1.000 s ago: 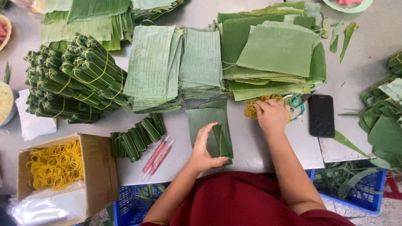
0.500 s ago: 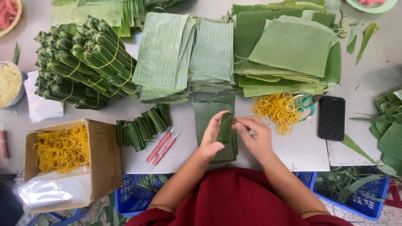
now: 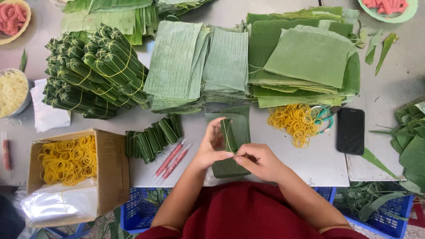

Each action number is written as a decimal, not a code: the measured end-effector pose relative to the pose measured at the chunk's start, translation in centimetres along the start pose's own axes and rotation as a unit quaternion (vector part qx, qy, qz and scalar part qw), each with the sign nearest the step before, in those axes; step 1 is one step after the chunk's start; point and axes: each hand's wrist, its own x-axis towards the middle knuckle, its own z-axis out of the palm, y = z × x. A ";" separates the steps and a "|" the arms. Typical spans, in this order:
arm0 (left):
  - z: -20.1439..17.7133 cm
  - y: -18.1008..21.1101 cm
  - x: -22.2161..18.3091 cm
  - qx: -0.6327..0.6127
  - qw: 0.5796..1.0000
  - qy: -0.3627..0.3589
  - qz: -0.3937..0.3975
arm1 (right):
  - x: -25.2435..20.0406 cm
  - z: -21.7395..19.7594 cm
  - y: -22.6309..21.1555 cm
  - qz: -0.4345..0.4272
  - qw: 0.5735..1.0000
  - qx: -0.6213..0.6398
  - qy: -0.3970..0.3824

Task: The person folds and wraps small portions of a pink food mixture into rectangular sections of banana leaves to create small cylindrical packets.

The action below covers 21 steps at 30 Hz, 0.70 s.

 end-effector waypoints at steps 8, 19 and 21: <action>0.3 -3.5 -2.4 -0.324 0.938 0.108 -0.059 | 1.1 -0.3 0.7 -0.099 0.983 -0.133 -0.078; 1.7 2.3 -2.6 0.615 0.659 0.173 0.396 | 1.8 1.6 4.0 0.183 0.941 0.282 0.029; 2.1 3.4 -2.4 0.581 0.751 0.148 0.277 | 0.9 1.7 5.2 0.167 0.882 0.436 -0.062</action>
